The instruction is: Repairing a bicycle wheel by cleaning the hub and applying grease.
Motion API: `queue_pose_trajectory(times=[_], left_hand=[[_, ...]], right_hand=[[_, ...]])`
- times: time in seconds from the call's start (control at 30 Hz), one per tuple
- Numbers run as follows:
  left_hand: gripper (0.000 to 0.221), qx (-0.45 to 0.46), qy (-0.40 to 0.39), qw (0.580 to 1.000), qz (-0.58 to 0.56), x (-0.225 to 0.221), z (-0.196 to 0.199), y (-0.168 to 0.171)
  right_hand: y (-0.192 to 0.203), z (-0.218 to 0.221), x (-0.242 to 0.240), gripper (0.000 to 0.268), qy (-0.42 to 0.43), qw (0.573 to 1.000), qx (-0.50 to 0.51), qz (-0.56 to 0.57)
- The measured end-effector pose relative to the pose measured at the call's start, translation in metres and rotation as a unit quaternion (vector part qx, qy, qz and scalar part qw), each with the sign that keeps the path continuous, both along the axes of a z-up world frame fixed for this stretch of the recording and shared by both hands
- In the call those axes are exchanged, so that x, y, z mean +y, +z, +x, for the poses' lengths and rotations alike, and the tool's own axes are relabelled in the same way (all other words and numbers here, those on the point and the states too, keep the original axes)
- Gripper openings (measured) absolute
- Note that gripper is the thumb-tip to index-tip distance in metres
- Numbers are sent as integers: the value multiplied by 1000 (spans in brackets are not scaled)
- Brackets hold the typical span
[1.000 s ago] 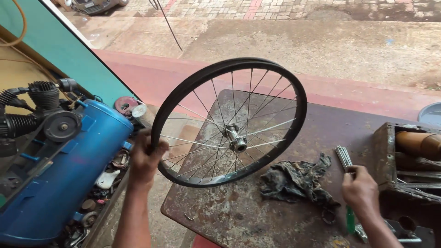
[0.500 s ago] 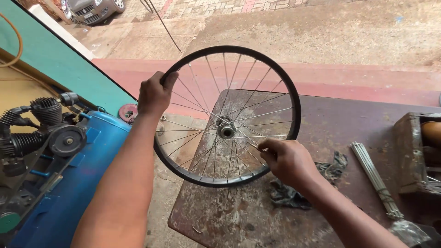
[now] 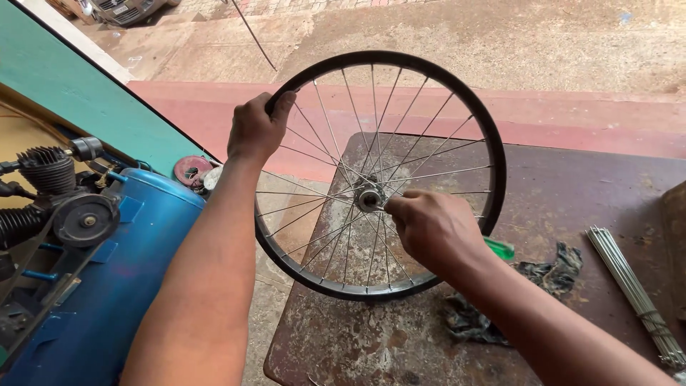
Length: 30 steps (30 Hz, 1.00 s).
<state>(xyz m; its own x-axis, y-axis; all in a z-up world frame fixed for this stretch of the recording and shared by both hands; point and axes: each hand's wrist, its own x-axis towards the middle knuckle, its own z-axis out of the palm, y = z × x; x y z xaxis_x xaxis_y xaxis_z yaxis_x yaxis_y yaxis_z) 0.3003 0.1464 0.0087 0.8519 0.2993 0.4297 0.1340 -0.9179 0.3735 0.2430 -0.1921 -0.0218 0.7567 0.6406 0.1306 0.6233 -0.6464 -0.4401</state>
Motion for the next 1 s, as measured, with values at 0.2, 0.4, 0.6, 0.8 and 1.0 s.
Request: queue_pose_trajectory(times=[0.2, 0.4, 0.6, 0.8, 1.0], left_hand=[[62, 22, -1, 1000, -1, -9, 5, 5], [61, 9, -12, 1000, -8, -9, 9, 5], [67, 72, 49, 995, -42, -1, 0, 1], [64, 54, 52, 997, -32, 5, -3, -5], [64, 57, 28, 998, -27, 0, 8, -4]], right_hand=[[16, 16, 17, 37, 39, 981, 0, -189], [31, 27, 31, 33, 66, 961, 1, -269], [-4, 17, 30, 39, -48, 992, 116, -33], [-61, 11, 33, 24, -34, 995, 33, 93], [8, 39, 36, 35, 88, 966, -33, -240]])
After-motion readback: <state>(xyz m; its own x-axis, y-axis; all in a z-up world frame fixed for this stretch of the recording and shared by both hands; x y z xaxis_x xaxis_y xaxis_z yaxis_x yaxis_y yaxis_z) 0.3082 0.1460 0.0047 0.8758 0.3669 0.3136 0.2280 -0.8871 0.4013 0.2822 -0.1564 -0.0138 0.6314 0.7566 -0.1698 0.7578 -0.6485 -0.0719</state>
